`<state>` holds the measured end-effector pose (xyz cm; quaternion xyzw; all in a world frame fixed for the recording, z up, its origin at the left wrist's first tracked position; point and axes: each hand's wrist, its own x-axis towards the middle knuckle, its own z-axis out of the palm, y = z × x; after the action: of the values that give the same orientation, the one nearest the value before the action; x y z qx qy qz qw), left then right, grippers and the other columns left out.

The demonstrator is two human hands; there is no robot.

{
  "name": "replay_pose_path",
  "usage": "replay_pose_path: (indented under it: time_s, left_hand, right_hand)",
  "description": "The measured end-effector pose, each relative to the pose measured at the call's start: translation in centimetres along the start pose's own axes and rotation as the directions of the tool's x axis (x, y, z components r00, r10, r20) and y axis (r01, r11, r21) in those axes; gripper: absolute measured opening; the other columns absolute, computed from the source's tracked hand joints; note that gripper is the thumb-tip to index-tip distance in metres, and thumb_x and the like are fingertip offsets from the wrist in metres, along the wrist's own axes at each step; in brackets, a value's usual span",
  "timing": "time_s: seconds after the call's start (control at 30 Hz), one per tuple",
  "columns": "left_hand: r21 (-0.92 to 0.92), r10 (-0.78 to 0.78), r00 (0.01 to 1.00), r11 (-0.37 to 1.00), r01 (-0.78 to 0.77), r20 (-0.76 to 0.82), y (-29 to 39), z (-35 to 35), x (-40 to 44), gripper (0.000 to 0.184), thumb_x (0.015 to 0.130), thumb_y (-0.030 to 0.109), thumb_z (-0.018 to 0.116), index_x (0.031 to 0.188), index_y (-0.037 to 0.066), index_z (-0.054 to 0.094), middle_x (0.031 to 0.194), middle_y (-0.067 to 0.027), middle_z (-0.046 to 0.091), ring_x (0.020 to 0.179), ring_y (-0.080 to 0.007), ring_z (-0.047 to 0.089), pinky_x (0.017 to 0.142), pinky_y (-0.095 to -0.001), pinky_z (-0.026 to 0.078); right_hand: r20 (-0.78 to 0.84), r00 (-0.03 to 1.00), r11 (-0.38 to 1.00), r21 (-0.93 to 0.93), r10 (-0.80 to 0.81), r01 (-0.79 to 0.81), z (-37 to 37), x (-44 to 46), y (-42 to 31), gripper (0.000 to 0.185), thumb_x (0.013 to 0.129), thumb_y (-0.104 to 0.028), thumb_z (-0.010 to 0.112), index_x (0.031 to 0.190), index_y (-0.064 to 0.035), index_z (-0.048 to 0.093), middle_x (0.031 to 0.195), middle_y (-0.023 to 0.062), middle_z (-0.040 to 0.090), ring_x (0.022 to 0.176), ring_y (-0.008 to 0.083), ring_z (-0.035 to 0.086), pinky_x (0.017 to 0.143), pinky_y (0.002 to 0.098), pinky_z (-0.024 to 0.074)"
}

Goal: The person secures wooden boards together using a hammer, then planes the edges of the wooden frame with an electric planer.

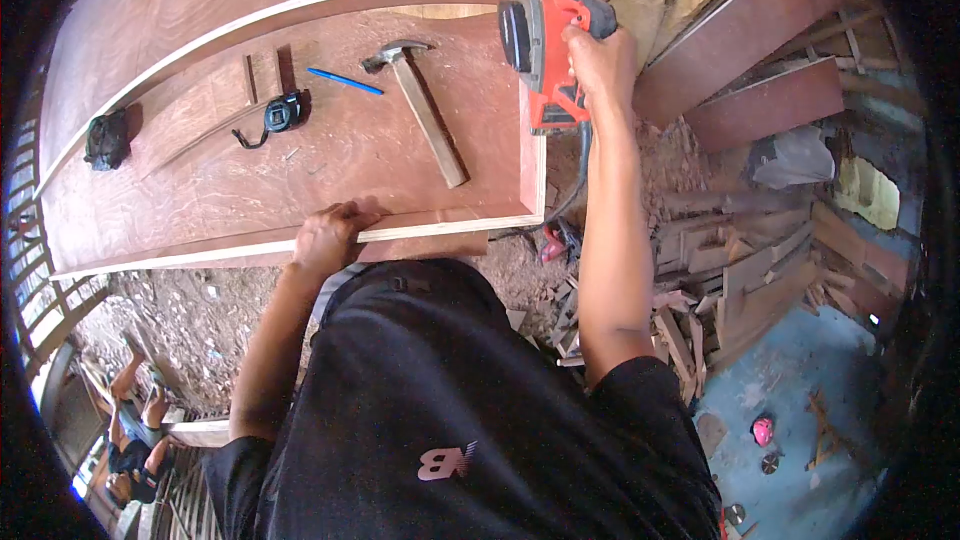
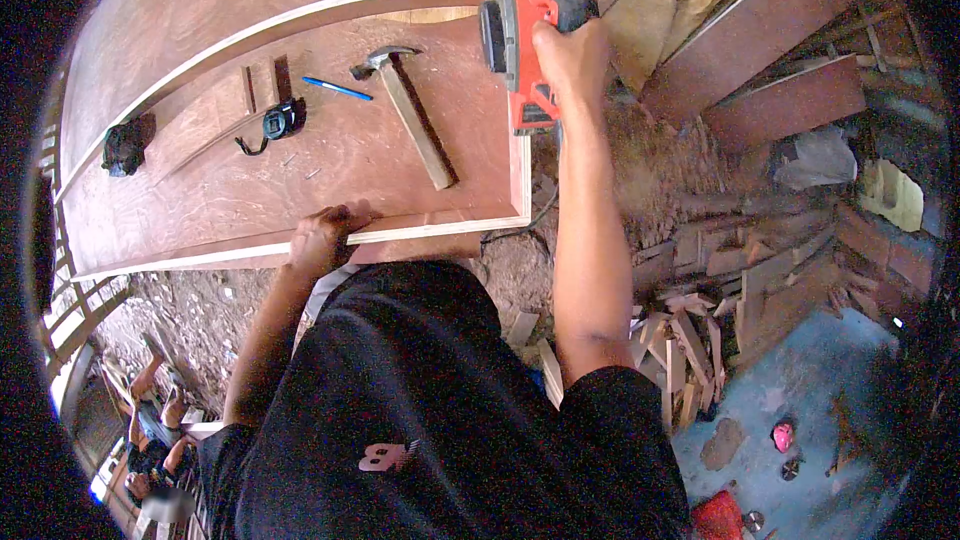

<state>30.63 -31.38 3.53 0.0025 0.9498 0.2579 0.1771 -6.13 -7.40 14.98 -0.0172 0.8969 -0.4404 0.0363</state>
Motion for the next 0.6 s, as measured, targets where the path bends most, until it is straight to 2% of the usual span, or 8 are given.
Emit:
replay_pose_path:
  time_s: [0.1, 0.2, 0.23, 0.3, 0.33, 0.4, 0.53, 0.6]
  left_hand:
    - [0.005, 0.027, 0.999, 1.000, -0.027, -0.026, 0.0, 0.0, -0.1, 0.050, 0.083, 0.011, 0.071, 0.128, 0.031, 0.076, 0.110, -0.0072, 0.072, 0.102, -0.0291, 0.073, 0.090, -0.0426, 0.060]
    - [0.003, 0.046, 0.999, 0.999, -0.046, -0.025, 0.1, -0.3, -0.3, 0.055, 0.083, 0.011, 0.071, 0.133, 0.034, 0.073, 0.110, -0.0068, 0.072, 0.103, -0.0288, 0.072, 0.090, -0.0425, 0.060]
    - [0.000, 0.050, 0.999, 0.999, -0.050, -0.022, 0.1, -0.4, -0.1, 0.057, 0.083, 0.011, 0.071, 0.135, 0.035, 0.072, 0.110, -0.0067, 0.072, 0.103, -0.0286, 0.072, 0.090, -0.0424, 0.060]
    - [0.018, 0.042, 0.999, 0.999, -0.042, -0.008, 0.0, -0.2, -0.2, 0.057, 0.083, 0.011, 0.071, 0.135, 0.035, 0.072, 0.110, -0.0061, 0.072, 0.103, -0.0290, 0.072, 0.090, -0.0430, 0.060]
    - [0.026, 0.041, 0.999, 0.999, -0.041, 0.003, 0.0, -0.1, -0.2, 0.058, 0.083, 0.011, 0.071, 0.135, 0.035, 0.072, 0.111, -0.0059, 0.072, 0.103, -0.0292, 0.072, 0.090, -0.0433, 0.060]
    - [0.011, 0.028, 0.999, 1.000, -0.029, 0.036, 0.0, -0.2, 0.1, 0.058, 0.083, 0.011, 0.072, 0.136, 0.034, 0.071, 0.114, -0.0060, 0.072, 0.105, -0.0293, 0.072, 0.091, -0.0432, 0.060]
    - [-0.051, 0.034, 0.999, 0.998, -0.033, 0.024, 0.8, -1.3, -0.2, 0.056, 0.082, 0.020, 0.078, 0.136, 0.031, 0.071, 0.123, -0.0075, 0.072, 0.111, -0.0317, 0.071, 0.096, -0.0436, 0.059]
    - [-0.132, 0.060, 0.998, 0.990, -0.057, 0.018, 1.2, -2.0, -0.4, 0.057, 0.081, 0.028, 0.081, 0.137, 0.029, 0.071, 0.129, -0.0089, 0.071, 0.115, -0.0338, 0.070, 0.100, -0.0444, 0.058]
  right_hand:
    - [-0.029, 0.996, 0.996, 0.026, -0.079, 0.080, 1.3, 3.3, 0.4, 0.017, 0.081, -0.015, 0.074, 0.071, -0.0022, 0.070, 0.060, 0.0030, 0.061, 0.050, 0.0132, 0.056, 0.049, 0.0331, 0.0455]
    - [-0.016, 1.000, 0.999, 0.044, 0.007, -0.006, 1.7, 6.6, -1.0, 0.013, 0.081, -0.013, 0.074, 0.077, -0.0017, 0.071, 0.063, 0.0034, 0.063, 0.053, 0.0134, 0.057, 0.049, 0.0331, 0.0456]
    - [-0.044, 0.999, 0.993, 0.121, -0.013, 0.018, 1.4, 7.0, -1.2, 0.012, 0.082, -0.012, 0.076, 0.086, -0.0012, 0.072, 0.069, 0.0032, 0.064, 0.057, 0.0126, 0.059, 0.049, 0.0314, 0.0450]
    - [-0.069, 0.997, 0.995, 0.098, -0.029, 0.035, -1.2, 6.4, -2.3, 0.021, 0.080, -0.019, 0.076, 0.087, -0.0001, 0.075, 0.070, 0.0071, 0.068, 0.057, 0.0174, 0.065, 0.053, 0.0360, 0.0520]
    - [-0.083, 0.996, 0.996, 0.084, -0.033, 0.040, -2.9, 5.4, -2.4, 0.025, 0.079, -0.022, 0.076, 0.088, 0.0005, 0.076, 0.070, 0.0090, 0.070, 0.058, 0.0198, 0.068, 0.055, 0.0383, 0.0555]
    - [-0.099, 0.994, 0.979, 0.197, -0.038, 0.057, -6.8, 1.9, -1.7, 0.024, 0.083, -0.022, 0.078, 0.096, -0.0015, 0.075, 0.071, 0.0034, 0.069, 0.055, 0.0140, 0.063, 0.050, 0.0331, 0.0506]
    - [-0.112, 0.993, 0.977, 0.211, 0.048, -0.024, -13.6, -11.3, -2.6, 0.024, 0.089, -0.015, 0.080, 0.109, -0.0033, 0.073, 0.077, -0.0011, 0.065, 0.058, 0.0072, 0.054, 0.050, 0.0291, 0.0458]
    - [-0.106, 0.977, 0.974, 0.151, 0.186, -0.169, -16.1, -16.8, 0.1, 0.030, 0.091, -0.015, 0.080, 0.118, -0.0042, 0.072, 0.081, -0.0017, 0.065, 0.059, 0.0059, 0.052, 0.051, 0.0272, 0.0446]
